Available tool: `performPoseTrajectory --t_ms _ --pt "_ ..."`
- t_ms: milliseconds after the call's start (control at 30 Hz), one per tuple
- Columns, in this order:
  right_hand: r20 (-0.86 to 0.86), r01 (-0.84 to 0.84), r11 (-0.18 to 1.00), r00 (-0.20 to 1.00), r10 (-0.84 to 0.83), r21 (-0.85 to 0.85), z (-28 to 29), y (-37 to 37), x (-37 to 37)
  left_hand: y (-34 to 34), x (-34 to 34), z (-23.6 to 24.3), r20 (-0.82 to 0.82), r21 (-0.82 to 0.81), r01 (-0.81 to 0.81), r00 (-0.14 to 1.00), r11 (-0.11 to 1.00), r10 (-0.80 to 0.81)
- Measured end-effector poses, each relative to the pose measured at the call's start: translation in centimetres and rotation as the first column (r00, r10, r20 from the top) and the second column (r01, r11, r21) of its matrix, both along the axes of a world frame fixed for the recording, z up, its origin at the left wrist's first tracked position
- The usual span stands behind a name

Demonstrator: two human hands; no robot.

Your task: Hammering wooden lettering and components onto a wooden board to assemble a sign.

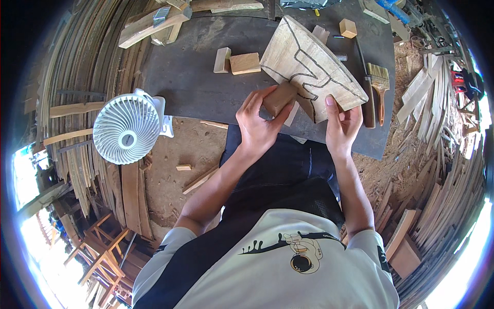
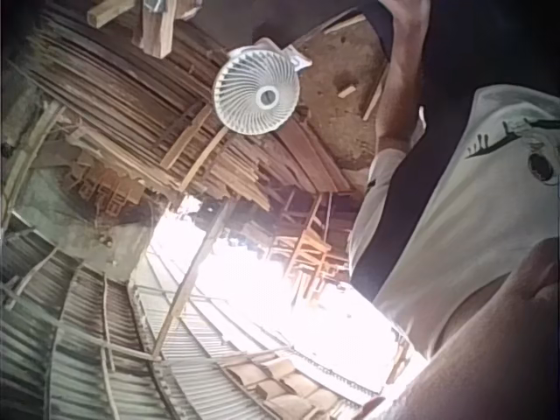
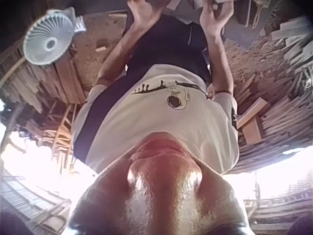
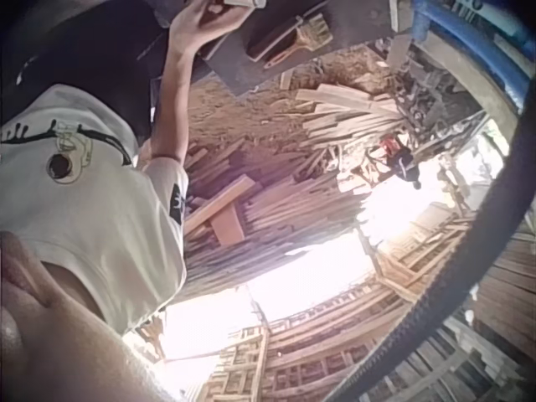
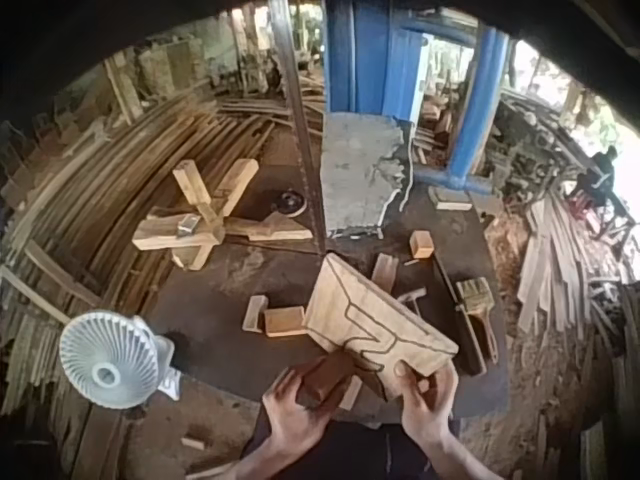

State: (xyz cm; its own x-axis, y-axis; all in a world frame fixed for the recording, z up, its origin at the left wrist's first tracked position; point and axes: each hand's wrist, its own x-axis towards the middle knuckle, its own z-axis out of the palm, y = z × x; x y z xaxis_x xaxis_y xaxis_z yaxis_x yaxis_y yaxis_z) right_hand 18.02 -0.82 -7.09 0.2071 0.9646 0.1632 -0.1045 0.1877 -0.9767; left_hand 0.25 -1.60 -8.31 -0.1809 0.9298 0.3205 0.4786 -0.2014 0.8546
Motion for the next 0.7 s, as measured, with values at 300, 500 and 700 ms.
performPoseTrajectory --t_ms 300,500,700 --pt "0.056 -0.003 1.000 0.998 0.002 0.013 0.5 -0.4 -0.8 0.5 -0.2 -1.2 0.131 0.051 -0.004 0.991 0.999 -0.002" --pt "0.081 0.044 0.999 0.996 -0.043 -0.009 0.6 -0.4 -1.3 0.1 -0.4 -1.3 0.112 0.015 -0.005 0.994 1.000 0.004" --pt "0.166 0.055 0.998 0.985 -0.048 -0.040 0.3 -1.0 -0.7 0.3 -0.5 -0.8 -0.013 0.041 0.046 0.999 0.998 -0.046"
